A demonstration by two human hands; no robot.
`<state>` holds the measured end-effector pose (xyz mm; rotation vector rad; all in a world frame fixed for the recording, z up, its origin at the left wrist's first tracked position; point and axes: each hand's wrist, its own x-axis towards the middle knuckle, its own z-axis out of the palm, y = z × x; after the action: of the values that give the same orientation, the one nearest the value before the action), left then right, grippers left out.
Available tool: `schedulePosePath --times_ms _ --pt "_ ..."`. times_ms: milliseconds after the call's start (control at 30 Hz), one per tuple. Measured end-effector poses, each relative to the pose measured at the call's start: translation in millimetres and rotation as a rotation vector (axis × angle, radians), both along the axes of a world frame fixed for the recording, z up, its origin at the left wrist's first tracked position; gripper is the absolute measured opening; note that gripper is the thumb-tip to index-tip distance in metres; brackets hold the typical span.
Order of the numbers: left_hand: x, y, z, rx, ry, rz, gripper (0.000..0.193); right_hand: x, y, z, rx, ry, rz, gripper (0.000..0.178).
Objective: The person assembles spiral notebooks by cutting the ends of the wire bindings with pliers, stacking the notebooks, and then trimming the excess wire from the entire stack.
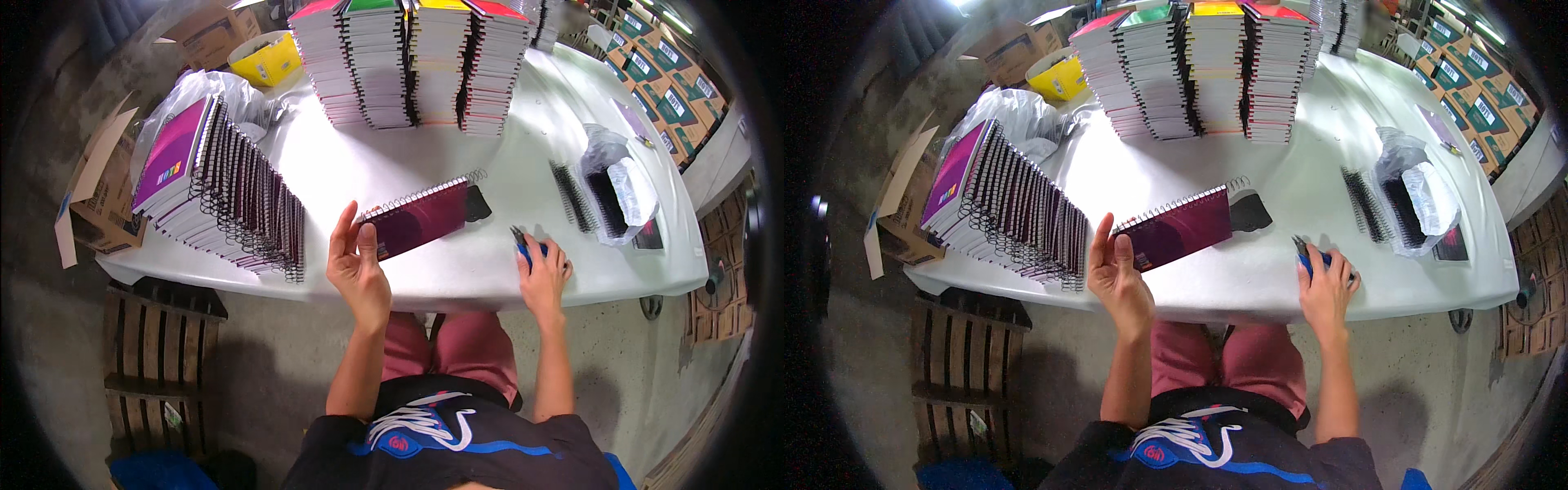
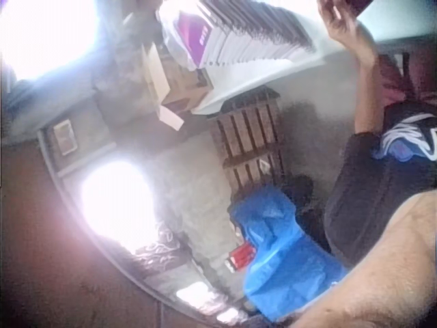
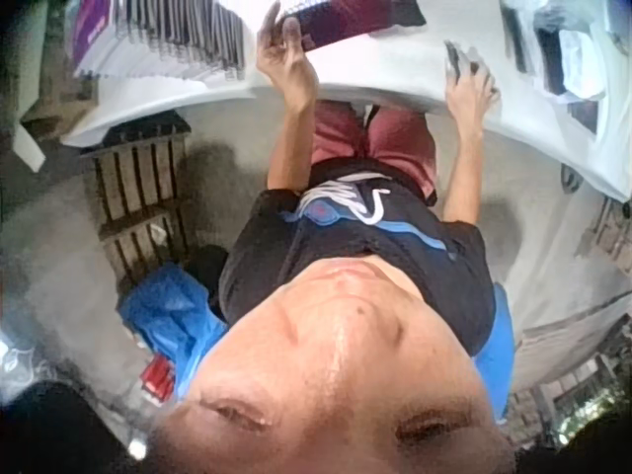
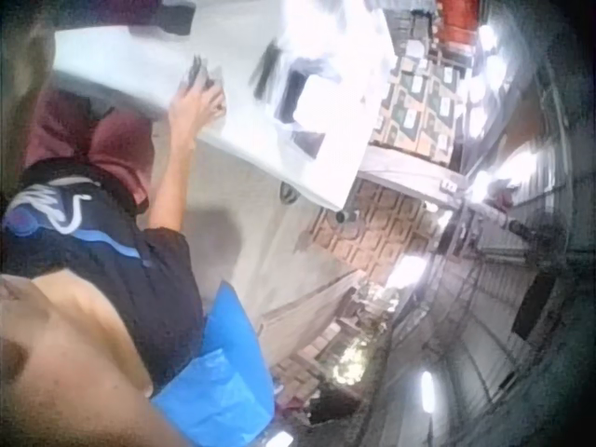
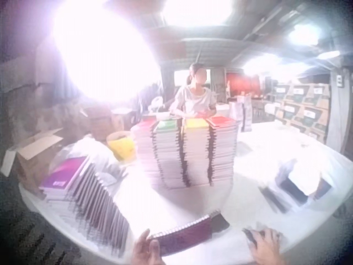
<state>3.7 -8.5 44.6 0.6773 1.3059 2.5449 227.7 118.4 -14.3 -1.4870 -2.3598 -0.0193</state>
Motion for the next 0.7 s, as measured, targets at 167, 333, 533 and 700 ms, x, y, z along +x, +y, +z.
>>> schedulePosePath --times_ms 167,333,533,700 --pt "4.6 4.2 4.1 0.047 -0.004 -0.066 0.034 0.2 -0.7 2.8 -0.146 0.082 -0.025 0.051" --pt "3.1 -3.0 4.8 0.142 -0.023 -0.146 0.029 -34.6 -16.7 38.5 -0.158 0.649 0.308 0.069" --pt "19.2 -12.7 32.9 0.204 0.043 -0.225 0.022 -65.5 -20.5 72.1 -0.848 1.471 0.777 0.027" --pt "2.7 -55.5 63.0 0.046 0.587 0.141 0.023 -105.0 -35.4 110.9 -0.836 1.495 0.731 0.028"
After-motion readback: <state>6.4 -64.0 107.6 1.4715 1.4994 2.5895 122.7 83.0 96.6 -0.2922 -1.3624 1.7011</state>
